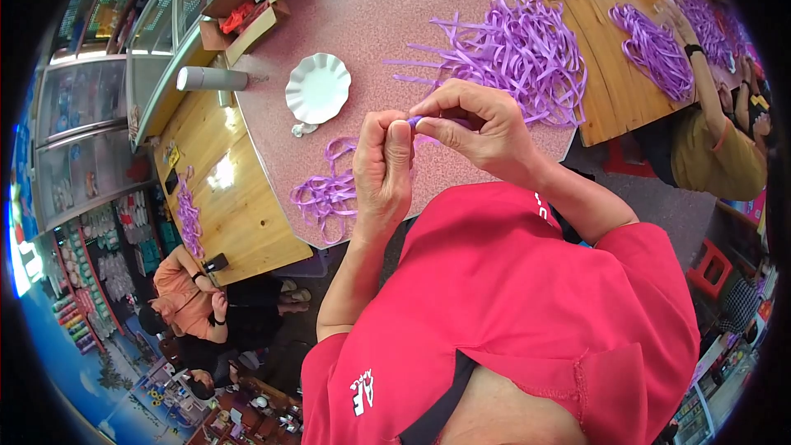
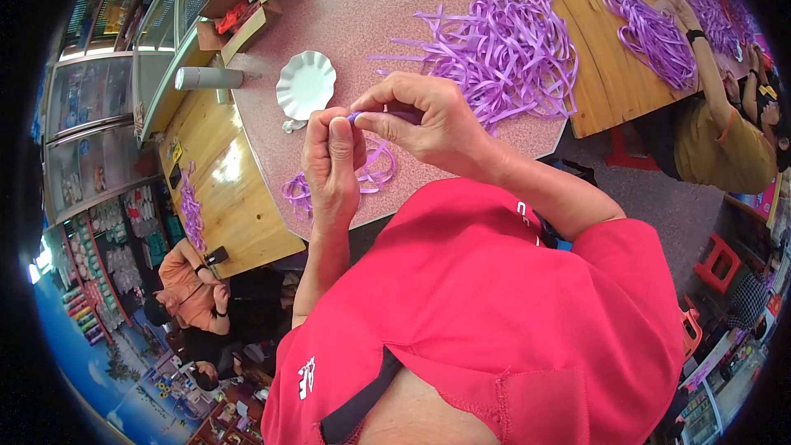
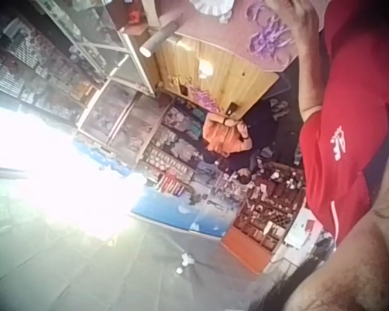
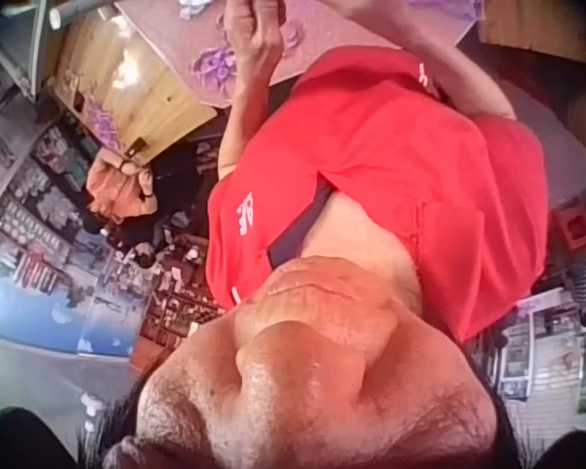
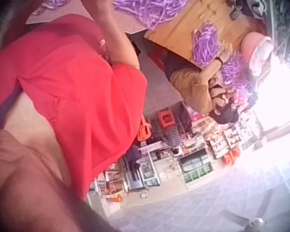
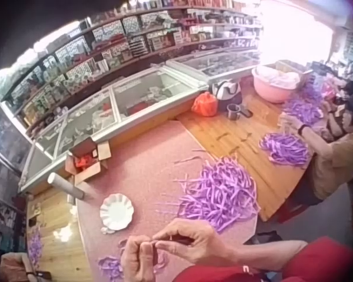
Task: Folding and twisting purple paper strips to assemble small decorations at a factory workbench.
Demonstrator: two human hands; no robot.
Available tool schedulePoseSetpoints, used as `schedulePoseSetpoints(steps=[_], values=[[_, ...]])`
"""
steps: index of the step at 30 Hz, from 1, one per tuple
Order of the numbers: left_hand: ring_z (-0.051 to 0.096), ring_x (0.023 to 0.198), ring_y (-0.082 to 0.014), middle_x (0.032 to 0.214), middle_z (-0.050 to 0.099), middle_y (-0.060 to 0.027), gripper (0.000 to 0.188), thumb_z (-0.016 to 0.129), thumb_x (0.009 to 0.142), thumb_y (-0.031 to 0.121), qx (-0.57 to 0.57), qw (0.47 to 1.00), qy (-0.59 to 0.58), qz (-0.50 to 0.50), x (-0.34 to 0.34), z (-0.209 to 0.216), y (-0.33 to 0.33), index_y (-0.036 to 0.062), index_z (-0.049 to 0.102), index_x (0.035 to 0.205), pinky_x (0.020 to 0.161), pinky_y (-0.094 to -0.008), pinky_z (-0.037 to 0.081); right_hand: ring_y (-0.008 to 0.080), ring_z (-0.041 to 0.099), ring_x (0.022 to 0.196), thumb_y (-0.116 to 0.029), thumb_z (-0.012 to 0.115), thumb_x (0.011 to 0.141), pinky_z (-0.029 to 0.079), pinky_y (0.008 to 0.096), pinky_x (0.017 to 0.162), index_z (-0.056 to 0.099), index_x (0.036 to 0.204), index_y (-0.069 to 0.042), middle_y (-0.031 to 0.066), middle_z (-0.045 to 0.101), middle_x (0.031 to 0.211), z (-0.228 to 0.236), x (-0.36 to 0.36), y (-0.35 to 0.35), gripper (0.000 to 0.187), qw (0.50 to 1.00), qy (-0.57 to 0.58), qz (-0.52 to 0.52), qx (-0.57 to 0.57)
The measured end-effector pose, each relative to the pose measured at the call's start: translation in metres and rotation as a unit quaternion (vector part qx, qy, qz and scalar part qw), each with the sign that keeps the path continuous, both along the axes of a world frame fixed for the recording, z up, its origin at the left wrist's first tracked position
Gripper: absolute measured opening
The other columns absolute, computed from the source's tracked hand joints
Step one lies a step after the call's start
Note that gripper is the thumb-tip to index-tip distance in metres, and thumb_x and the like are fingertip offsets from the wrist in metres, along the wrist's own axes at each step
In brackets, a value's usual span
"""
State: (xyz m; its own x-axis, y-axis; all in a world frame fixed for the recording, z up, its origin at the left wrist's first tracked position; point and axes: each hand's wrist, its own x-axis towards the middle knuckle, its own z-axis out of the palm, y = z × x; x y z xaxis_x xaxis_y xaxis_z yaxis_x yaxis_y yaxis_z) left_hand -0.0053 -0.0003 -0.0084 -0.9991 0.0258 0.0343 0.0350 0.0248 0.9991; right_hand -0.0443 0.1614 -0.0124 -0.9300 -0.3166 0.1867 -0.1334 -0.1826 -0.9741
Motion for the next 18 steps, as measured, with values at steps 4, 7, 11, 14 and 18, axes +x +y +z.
schedulePoseSetpoints(steps=[4,7,11,14,18], values=[[0.033,0.059,-0.0018,0.072,0.040,0.0054,0.020,0.044,0.104,0.025,-0.003,0.999,0.040,-0.007,0.000,-0.005,0.000,0.0067,0.049,0.098,0.051,-0.0187,0.029,0.0095,0.060,0.077,0.003,0.071,0.083,0.046,0.0213,0.062,0.068,0.100,-0.001,0.0068,0.064,0.089,-0.003,0.000,0.002,0.018,0.999,0.037,-0.001,0.016],[0.034,0.060,-0.0018,0.073,0.041,0.0056,0.020,0.044,0.104,0.025,-0.046,0.994,0.102,-0.007,0.000,-0.009,0.001,0.0067,0.049,0.097,0.051,-0.0183,0.029,0.0113,0.061,0.077,0.002,0.072,0.082,0.047,0.0226,0.063,0.068,0.100,-0.001,0.0071,0.065,0.089,0.000,-0.001,0.003,0.019,0.992,0.121,-0.012,0.016],[0.037,0.064,-0.0057,0.076,0.042,0.0013,0.021,0.047,0.103,0.022,-0.005,0.997,0.082,0.012,0.002,-0.001,0.004,0.0045,0.049,0.091,0.055,-0.0218,0.031,0.0145,0.062,0.076,0.001,0.073,0.081,0.049,0.0256,0.064,0.069,0.100,-0.002,0.0081,0.065,0.089,0.004,0.000,0.004,0.020,0.986,0.165,-0.010,0.027],[0.037,0.063,-0.0062,0.075,0.042,0.0010,0.022,0.047,0.103,0.022,-0.018,0.996,0.086,0.013,0.002,-0.002,0.004,0.0044,0.049,0.091,0.055,-0.0223,0.031,0.0152,0.062,0.076,0.001,0.074,0.080,0.050,0.0265,0.063,0.069,0.099,-0.002,0.0082,0.065,0.089,0.004,0.001,0.004,0.020,0.987,0.159,-0.007,0.019],[0.037,0.062,-0.0066,0.074,0.042,0.0004,0.022,0.046,0.103,0.023,-0.015,0.992,0.122,0.014,0.002,-0.004,0.008,0.0039,0.050,0.092,0.054,-0.0230,0.032,0.0154,0.063,0.076,0.002,0.074,0.079,0.050,0.0261,0.062,0.069,0.100,-0.003,0.0079,0.064,0.088,0.005,0.002,0.005,0.023,0.985,0.169,-0.012,0.011]])
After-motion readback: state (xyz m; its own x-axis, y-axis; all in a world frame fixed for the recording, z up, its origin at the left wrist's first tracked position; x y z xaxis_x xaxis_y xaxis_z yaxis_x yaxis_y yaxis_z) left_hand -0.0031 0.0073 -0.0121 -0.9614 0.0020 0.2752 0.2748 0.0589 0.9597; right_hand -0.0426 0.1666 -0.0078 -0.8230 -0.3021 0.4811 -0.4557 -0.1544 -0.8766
